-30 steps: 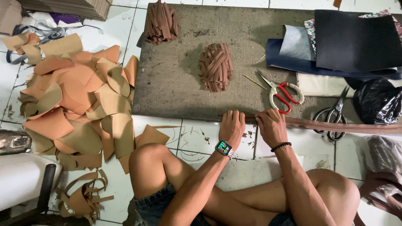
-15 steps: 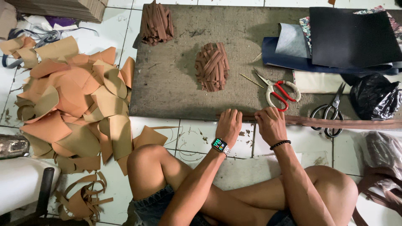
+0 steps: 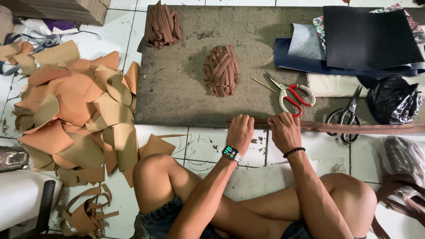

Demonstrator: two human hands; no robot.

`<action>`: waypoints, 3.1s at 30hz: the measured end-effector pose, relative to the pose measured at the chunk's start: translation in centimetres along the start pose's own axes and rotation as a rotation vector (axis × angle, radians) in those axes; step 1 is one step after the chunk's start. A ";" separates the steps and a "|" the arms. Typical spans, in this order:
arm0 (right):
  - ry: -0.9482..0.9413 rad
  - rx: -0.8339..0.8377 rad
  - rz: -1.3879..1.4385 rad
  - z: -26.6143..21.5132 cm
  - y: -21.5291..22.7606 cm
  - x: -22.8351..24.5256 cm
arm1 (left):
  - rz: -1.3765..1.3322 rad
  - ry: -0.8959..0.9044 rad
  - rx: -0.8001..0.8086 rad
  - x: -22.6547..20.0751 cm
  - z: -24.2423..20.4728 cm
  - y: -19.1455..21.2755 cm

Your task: The person sits on the floor and repeatedly cuts a long brown leather strap into short segments using scissors. They measure and cut the strap multiple times, stacking the cut pieces on a wooden board.

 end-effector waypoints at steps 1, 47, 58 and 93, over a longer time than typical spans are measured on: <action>-0.001 0.001 0.000 0.0 0.1 0.2 | -0.001 0.000 0.001 -0.1 0.0 0.3; -0.331 0.540 -0.298 -5.8 -0.3 2.1 | 0.025 0.084 0.416 -0.4 -3.5 -3.7; -0.350 0.537 -0.286 -5.7 -0.4 2.3 | -0.004 0.088 0.360 -0.4 -2.9 -2.4; -0.675 0.294 -0.192 -5.8 4.1 -4.8 | -0.030 0.068 0.276 -1.3 -1.1 4.3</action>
Point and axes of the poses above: each hand's wrist, its own z-axis towards the middle knuckle, its own y-axis out of the back of the hand, x = y × z, the point moved 6 cm from there along z, towards the middle knuckle, and after that the axes turned 2 degrees about x, right-handed, at the moved point
